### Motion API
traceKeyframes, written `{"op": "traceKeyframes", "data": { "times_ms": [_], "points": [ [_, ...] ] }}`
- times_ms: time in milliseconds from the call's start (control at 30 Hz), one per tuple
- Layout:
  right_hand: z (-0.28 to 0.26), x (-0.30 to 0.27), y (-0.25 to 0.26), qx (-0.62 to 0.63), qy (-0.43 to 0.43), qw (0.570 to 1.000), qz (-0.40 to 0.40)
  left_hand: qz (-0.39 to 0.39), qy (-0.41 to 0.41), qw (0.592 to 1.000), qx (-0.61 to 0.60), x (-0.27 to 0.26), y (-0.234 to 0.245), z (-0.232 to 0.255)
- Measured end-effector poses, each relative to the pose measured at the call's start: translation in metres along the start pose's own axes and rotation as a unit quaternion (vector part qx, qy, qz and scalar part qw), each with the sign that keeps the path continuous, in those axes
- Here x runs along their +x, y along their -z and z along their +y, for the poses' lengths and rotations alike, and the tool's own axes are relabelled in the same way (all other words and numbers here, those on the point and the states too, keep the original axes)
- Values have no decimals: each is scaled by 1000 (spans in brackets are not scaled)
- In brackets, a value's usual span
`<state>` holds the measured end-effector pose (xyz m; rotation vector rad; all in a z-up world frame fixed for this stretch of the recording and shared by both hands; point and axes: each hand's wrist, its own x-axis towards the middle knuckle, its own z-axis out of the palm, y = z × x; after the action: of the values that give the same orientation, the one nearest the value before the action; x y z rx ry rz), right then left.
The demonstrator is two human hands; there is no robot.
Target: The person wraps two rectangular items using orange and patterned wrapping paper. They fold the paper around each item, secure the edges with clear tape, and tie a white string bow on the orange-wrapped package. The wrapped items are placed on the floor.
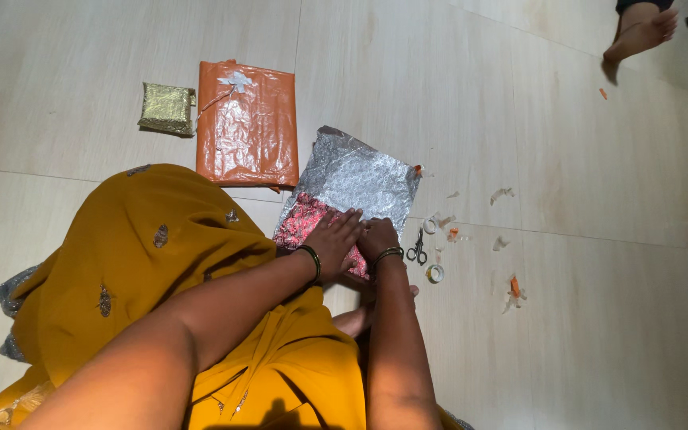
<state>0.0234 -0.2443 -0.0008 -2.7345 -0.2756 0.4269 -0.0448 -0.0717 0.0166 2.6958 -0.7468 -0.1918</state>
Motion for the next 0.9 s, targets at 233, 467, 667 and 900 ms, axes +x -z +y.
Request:
{"op": "traceKeyframes", "data": {
  "times_ms": [233,467,667,900],
  "points": [
    [11,11,-10,-137,118,983,-28,-18,-5,1000,-2,-3,24,-5],
    [4,1,-2,-2,34,999,-13,4,-9,1000,21,-1,28,-6],
    [14,-16,9,288,-64,955,-18,-91,33,995,26,3,43,-2],
    [34,-6,-14,136,20,989,57,-100,45,994,30,7,50,-3]
  ]
}}
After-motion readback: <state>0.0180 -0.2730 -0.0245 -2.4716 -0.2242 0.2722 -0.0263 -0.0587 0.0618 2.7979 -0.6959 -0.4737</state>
